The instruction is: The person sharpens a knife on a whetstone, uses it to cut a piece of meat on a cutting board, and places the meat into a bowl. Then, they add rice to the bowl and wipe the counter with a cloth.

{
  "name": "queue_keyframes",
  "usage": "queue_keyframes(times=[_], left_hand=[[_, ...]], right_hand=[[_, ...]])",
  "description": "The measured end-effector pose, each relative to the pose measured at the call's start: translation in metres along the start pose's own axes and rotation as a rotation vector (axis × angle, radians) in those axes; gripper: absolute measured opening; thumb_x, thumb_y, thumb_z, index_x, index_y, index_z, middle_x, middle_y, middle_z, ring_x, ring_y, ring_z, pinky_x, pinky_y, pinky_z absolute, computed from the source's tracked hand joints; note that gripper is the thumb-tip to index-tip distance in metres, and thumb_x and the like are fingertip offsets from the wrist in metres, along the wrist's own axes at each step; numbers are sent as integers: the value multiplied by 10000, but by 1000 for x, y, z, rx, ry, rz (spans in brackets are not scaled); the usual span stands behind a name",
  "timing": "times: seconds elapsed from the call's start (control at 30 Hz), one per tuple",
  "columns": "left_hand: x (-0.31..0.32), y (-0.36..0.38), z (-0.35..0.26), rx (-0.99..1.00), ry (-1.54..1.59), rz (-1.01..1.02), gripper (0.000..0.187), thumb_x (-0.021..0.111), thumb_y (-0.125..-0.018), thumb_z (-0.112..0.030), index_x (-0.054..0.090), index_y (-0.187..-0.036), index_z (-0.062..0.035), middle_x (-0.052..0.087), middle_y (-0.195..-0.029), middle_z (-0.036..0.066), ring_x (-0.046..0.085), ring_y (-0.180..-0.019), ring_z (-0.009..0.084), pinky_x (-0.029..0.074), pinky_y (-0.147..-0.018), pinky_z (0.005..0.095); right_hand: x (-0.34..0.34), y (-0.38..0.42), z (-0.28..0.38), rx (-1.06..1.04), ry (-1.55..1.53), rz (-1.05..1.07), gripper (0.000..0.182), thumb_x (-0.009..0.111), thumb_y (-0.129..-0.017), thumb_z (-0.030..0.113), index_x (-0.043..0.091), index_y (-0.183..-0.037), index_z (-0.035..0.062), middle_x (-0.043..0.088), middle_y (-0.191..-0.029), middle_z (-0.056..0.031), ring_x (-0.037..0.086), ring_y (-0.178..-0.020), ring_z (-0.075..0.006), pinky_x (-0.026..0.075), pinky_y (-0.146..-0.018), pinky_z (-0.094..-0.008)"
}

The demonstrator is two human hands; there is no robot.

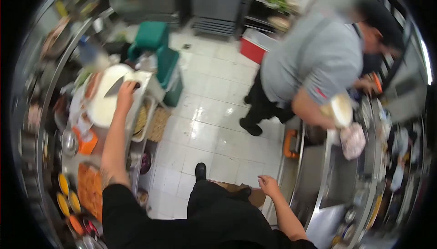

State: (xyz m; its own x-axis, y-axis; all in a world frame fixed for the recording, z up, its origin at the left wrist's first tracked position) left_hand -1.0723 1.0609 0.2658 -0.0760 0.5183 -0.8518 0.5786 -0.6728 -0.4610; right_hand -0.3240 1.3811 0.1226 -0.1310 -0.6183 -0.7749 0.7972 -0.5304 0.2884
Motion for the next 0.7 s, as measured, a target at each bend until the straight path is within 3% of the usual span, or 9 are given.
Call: queue_keyframes(times=[0.07,0.2,0.27,0.37,0.47,0.57,0.6,0.63,0.7], left_hand=[[-26,12,-103,70,12,-48,389,678,-907,69,705,-1285,-17,689,-1249,205,643,-1160,442,528,-991,509],[-30,72,-319,250,270,-38,494,612,-869,142,684,-1337,2,672,-1242,233,658,-1127,429,559,-970,456],[20,113,-399,77,605,112,506,614,-863,144,680,-1345,2,675,-1253,228,679,-1112,388,568,-953,437],[53,151,-585,274,736,106,500,631,-870,149,673,-1349,10,677,-1241,220,693,-1088,363,566,-960,421],[64,172,-778,419,1015,234,483,672,-845,143,670,-1312,19,678,-1229,205,696,-1110,368,562,-977,426],[37,188,-952,692,1237,304,522,694,-775,147,667,-1272,-13,670,-1258,184,677,-1164,386,563,-989,455],[32,198,-1000,789,1350,295,538,695,-755,146,666,-1263,-28,666,-1269,177,670,-1178,392,561,-999,466],[29,209,-1045,873,1439,308,558,697,-733,146,663,-1261,-32,663,-1278,170,666,-1192,387,558,-1014,474],[28,237,-1116,1012,1569,370,556,685,-719,152,669,-1243,-32,665,-1292,164,667,-1214,379,547,-1054,488]], right_hand=[[-16,18,0,80,-125,-57,258,687,-1002,175,779,-1206,45,768,-1135,-195,732,-1051,-416,587,-947,-476],[-47,58,5,-10,-338,-253,270,686,-1032,205,770,-1231,43,759,-1162,-191,730,-1052,-408,587,-933,-463],[-57,80,-4,31,-449,-192,278,676,-1051,198,766,-1256,33,772,-1210,-194,742,-1103,-391,582,-987,-429],[-91,124,-22,23,-466,-85,290,619,-1102,235,767,-1263,46,782,-1231,-165,762,-1099,-337,583,-986,-405],[-124,183,-70,153,-751,29,400,530,-1170,323,742,-1307,12,798,-1223,-143,769,-1098,-276,587,-966,-418],[-176,242,-123,112,-1380,-298,522,467,-1198,407,720,-1317,-34,797,-1198,-136,763,-1091,-246,590,-967,-429],[-197,265,-143,208,-1453,-402,587,439,-1199,461,648,-1398,-50,760,-1273,-164,742,-1154,-267,577,-1026,-434],[-211,285,-166,212,-1727,-606,555,448,-1193,471,608,-1409,-15,722,-1352,-179,704,-1252,-270,554,-1089,-428],[-268,323,-176,138,-2055,-889,532,422,-1197,480,606,-1367,11,717,-1330,-177,695,-1241,-274,556,-1081,-453]])
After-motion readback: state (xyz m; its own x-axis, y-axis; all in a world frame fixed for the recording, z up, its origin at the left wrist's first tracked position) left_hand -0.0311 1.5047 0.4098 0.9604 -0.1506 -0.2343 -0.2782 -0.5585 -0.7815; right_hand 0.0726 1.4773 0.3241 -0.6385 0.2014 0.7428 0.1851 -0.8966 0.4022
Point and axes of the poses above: each hand's wrist, its own y-axis away from the middle knuckle, its own x-axis out of the palm, z = x × y, the point moved 8 cm from there along -y, towards the middle knuckle
